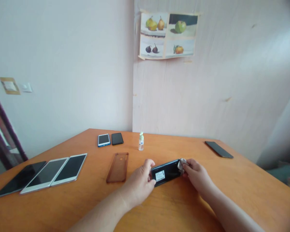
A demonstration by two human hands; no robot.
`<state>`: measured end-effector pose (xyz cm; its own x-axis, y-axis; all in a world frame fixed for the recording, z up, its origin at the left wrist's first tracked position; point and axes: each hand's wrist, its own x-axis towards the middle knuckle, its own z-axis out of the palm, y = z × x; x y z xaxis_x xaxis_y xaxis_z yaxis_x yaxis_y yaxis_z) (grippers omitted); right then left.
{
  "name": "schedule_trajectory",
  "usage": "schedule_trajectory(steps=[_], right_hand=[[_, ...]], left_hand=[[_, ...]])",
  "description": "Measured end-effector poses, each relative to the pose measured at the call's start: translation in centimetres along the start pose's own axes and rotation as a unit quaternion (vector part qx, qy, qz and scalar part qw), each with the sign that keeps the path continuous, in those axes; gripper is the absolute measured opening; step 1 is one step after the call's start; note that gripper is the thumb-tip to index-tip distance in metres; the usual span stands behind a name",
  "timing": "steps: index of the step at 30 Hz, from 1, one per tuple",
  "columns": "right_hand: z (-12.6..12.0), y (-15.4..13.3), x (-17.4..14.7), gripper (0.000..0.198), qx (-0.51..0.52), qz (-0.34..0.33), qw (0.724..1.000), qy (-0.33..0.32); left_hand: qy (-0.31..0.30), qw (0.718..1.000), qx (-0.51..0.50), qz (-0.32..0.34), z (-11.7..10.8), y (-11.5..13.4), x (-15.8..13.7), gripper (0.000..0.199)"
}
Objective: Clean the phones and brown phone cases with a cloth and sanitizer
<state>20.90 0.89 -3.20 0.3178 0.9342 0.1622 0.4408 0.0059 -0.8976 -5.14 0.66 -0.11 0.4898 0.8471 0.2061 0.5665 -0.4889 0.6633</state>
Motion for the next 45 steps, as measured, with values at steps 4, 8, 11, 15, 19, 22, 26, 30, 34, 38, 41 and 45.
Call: schedule_trajectory(steps=[4,8,11,15,19,22,26,30,34,38,41,45], right_hand=[[-0.6,-0.6,0.2,0.034,0.127,0.010,0.990,0.058],[-1.1,-1.3,0.2,0.034,0.175,-0.007,0.978,0.115],[-1.1,-1.9,-0.3,0.030,0.141,-0.030,0.983,0.110],[-0.8,-2.3,-1.0,0.027,0.028,-0.095,0.993,0.062],[-0.9,-2.2,-1.1,0.029,-0.010,-0.108,0.994,0.027],[-1.4,-2.3,-0.9,0.031,0.024,-0.068,0.996,0.060],[-2.3,-2.9,-0.9,0.036,0.143,-0.056,0.982,0.108],[-2.7,-3.1,-1.0,0.038,0.226,-0.065,0.965,0.116],[-2.2,-2.4,-1.0,0.029,0.096,-0.090,0.985,0.115],[-1.8,-1.8,-0.9,0.029,-0.086,-0.105,0.988,0.068],[-1.9,-1.7,-0.8,0.035,-0.111,-0.122,0.985,0.043],[-2.1,-1.9,-1.0,0.037,-0.124,-0.111,0.985,0.040]], left_hand=[[-0.005,1.000,-0.007,0.025,-0.2,0.2,0.0,0.031],[-0.006,0.999,0.010,0.044,-0.3,0.4,-0.1,0.024],[-0.006,0.999,0.019,0.046,-0.3,0.5,0.0,0.022],[-0.012,0.999,0.018,0.043,-0.3,0.6,0.1,0.023],[-0.018,0.999,0.005,0.050,-0.3,0.6,0.1,0.022],[-0.013,0.998,0.003,0.054,-0.2,0.6,0.1,0.018],[-0.001,0.998,0.001,0.056,-0.1,0.7,0.0,0.014],[0.000,0.998,0.008,0.056,-0.1,0.8,0.0,0.014],[0.002,0.998,0.011,0.061,-0.1,0.8,0.0,0.016],[0.001,0.998,0.010,0.068,-0.1,0.9,0.0,0.018],[-0.002,0.997,0.013,0.072,-0.1,1.0,-0.1,0.017],[-0.003,0.997,0.020,0.071,-0.1,1.1,0.0,0.014]])
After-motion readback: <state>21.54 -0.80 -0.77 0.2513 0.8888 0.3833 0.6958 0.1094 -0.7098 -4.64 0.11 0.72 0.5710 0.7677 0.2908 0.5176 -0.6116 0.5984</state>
